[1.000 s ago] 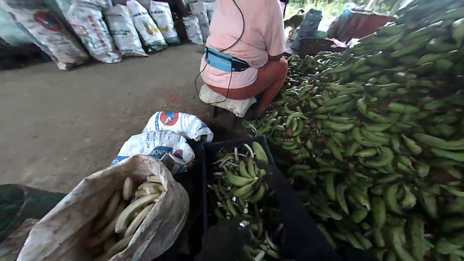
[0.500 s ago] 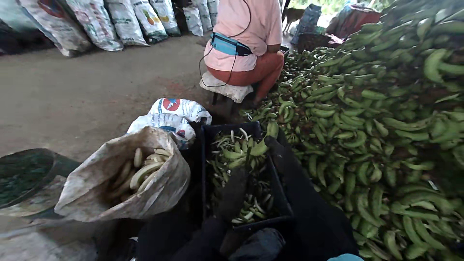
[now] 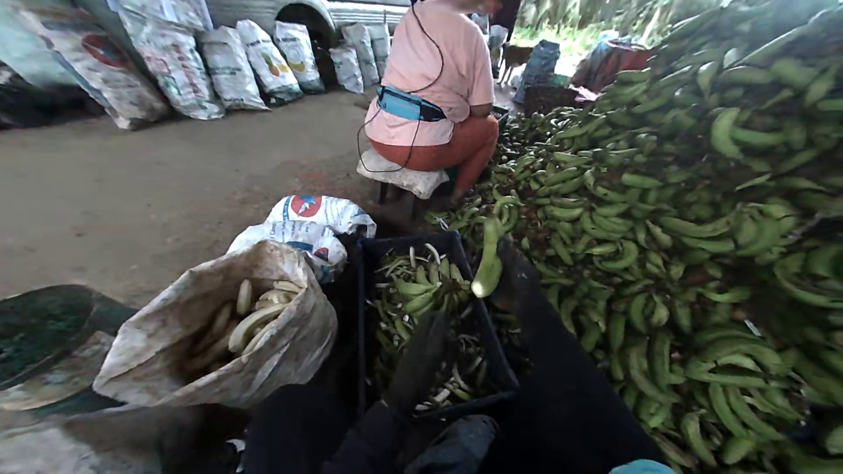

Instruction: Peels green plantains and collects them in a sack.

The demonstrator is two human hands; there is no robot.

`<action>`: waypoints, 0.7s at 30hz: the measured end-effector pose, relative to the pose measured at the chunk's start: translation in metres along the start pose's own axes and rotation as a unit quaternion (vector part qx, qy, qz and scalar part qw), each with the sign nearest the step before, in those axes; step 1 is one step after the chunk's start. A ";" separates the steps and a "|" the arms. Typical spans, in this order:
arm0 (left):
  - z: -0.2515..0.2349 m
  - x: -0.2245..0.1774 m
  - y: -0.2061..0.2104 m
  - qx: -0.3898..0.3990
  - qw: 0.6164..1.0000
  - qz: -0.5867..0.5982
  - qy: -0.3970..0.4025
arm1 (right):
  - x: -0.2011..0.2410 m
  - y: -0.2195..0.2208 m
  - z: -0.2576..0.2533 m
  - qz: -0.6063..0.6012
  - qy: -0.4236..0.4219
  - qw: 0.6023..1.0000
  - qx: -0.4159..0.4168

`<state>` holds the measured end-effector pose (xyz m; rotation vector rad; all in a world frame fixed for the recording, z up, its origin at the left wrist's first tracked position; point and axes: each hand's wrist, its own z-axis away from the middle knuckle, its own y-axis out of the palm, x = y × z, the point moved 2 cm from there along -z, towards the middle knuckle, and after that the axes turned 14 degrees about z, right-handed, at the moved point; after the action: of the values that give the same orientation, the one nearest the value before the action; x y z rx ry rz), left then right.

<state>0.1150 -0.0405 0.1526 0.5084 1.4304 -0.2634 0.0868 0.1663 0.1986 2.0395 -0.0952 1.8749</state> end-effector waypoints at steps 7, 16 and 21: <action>-0.019 -0.044 -0.002 0.069 0.926 -0.339 0.149 | -0.018 0.004 0.005 0.123 0.069 0.989 -0.049; -0.073 -0.021 -0.045 -0.122 0.917 -0.363 0.114 | -0.067 0.028 0.019 0.012 0.161 0.987 0.014; -0.073 -0.036 -0.064 -0.131 0.946 -0.260 0.143 | -0.056 0.016 0.023 0.099 0.116 0.988 -0.029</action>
<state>0.0164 -0.0648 0.1724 -0.0643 1.8415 -0.4227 0.0972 0.1335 0.1469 1.8157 -0.2973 2.1878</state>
